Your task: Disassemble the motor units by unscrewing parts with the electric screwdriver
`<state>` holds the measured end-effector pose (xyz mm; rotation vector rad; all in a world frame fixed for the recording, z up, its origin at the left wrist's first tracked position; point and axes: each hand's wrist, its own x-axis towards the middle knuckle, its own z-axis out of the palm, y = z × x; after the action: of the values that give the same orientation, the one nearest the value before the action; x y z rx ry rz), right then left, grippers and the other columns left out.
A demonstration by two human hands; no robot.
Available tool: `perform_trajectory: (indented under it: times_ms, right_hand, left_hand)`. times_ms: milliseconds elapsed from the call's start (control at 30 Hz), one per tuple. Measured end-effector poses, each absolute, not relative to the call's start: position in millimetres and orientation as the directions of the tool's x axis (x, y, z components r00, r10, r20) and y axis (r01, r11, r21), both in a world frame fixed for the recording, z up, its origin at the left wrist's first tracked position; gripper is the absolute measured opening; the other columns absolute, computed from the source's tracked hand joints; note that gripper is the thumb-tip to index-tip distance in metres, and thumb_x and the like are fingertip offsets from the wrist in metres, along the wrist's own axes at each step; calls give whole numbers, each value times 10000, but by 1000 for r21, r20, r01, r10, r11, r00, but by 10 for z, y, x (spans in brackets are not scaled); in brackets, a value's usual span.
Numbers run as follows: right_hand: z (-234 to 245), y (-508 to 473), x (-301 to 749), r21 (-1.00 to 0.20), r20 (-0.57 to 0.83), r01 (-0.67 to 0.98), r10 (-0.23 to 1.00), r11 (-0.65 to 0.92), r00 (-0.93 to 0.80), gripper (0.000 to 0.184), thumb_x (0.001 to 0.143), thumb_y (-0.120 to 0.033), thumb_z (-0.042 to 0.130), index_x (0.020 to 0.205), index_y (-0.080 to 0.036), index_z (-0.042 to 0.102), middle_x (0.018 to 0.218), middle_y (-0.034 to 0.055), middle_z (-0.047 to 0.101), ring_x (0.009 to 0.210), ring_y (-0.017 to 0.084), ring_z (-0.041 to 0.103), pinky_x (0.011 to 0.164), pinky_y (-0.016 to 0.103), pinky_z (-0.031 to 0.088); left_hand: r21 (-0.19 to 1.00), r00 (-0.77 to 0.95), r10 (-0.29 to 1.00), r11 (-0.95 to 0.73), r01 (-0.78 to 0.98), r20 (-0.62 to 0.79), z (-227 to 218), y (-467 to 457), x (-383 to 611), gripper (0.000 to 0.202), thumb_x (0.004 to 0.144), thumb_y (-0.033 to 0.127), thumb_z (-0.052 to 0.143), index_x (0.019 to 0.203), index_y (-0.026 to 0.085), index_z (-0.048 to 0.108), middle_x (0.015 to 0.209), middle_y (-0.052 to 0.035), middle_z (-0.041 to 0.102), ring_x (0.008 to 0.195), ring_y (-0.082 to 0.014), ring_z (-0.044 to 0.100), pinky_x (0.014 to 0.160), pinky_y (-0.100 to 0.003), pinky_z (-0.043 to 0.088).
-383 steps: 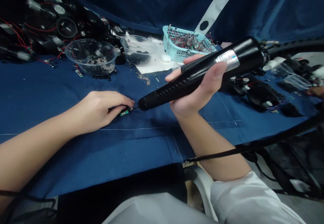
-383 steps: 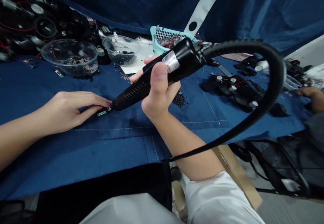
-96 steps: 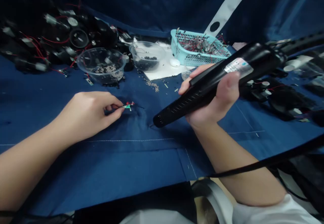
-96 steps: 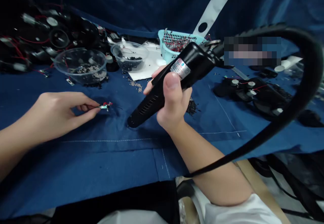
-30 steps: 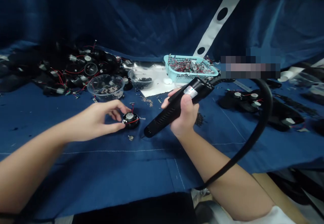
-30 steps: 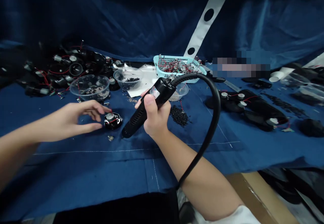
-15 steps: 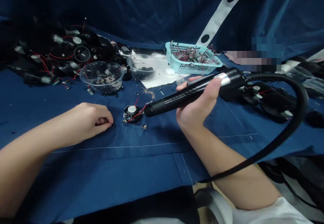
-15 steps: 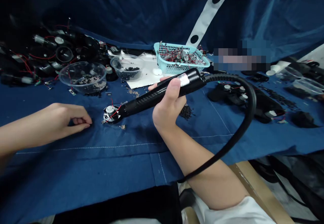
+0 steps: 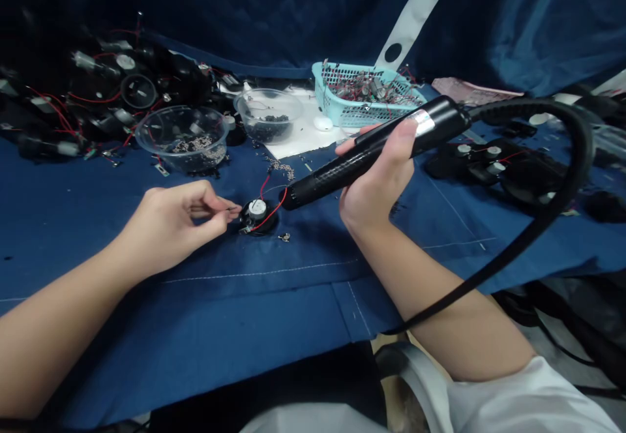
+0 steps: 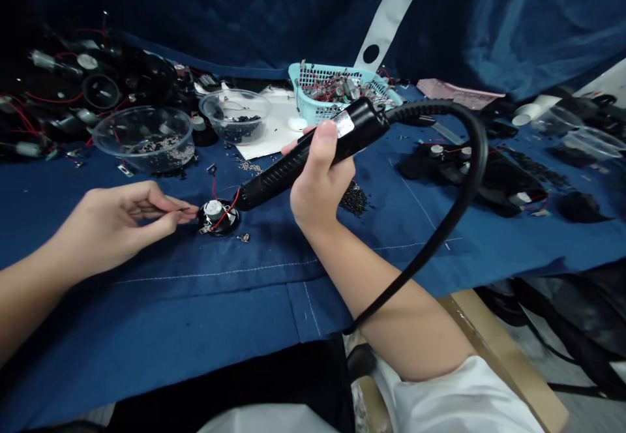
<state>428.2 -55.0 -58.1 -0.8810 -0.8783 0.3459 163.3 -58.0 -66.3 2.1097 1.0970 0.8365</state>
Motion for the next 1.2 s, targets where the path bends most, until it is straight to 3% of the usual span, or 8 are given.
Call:
perform_trajectory:
  times_ms: [267, 533, 767, 900, 1100, 1200]
  right_hand:
    - [-604, -483, 4322, -850, 466, 107, 640, 516, 611, 570, 1029, -747, 342, 910, -232, 553, 728, 22, 628, 652, 157, 677, 640, 325, 572]
    - [-603, -470, 4335, -817, 458, 8, 640, 577, 617, 561, 974, -750, 481, 859, -214, 601, 676, 29, 643, 591, 145, 643, 588, 315, 557]
    - [-584, -511, 4308, -841, 471, 83, 648, 534, 598, 559, 1024, -735, 391, 883, -226, 572, 721, 33, 639, 648, 161, 669, 656, 348, 579]
    - [-557, -530, 4294, -849, 493, 157, 647, 505, 582, 568, 1047, -727, 317, 897, -228, 543, 738, 31, 629, 681, 166, 694, 670, 349, 590]
    - [-517, -520, 4291, -870, 433, 76, 679, 488, 592, 582, 1023, -755, 362, 871, -227, 553, 705, 29, 619, 626, 151, 665, 606, 323, 585]
    - [-503, -533, 4289, -857, 416, 1, 691, 515, 592, 568, 998, -752, 448, 834, -223, 576, 671, 17, 635, 582, 129, 631, 571, 290, 562]
  left_hand:
    - [601, 518, 755, -645, 472, 403, -624, -603, 1596, 208, 907, 338, 762, 1089, 240, 742, 913, 24, 836, 818, -136, 811, 833, -205, 673]
    - [425, 564, 685, -728, 538, 461, -558, -583, 1585, 180, 993, 412, 675, 1000, 311, 824, 919, 56, 847, 735, -139, 786, 589, -227, 561]
    - [387, 514, 618, -780, 492, 595, -520, -601, 1619, 87, 960, 328, 775, 901, 275, 809, 908, 28, 791, 798, -130, 726, 797, -262, 566]
    - [352, 584, 608, -791, 500, 538, -555, -597, 1609, 109, 973, 359, 757, 927, 276, 811, 905, 54, 834, 789, -129, 776, 705, -232, 576]
    - [348, 681, 525, -851, 395, 511, -572, -568, 1631, 118, 992, 265, 707, 937, 265, 811, 955, 22, 841, 862, -144, 798, 842, -248, 621]
    - [260, 745, 426, -904, 338, 513, -590, -535, 1642, 142, 1016, 223, 670, 951, 243, 794, 965, -11, 818, 860, -144, 774, 833, -267, 617]
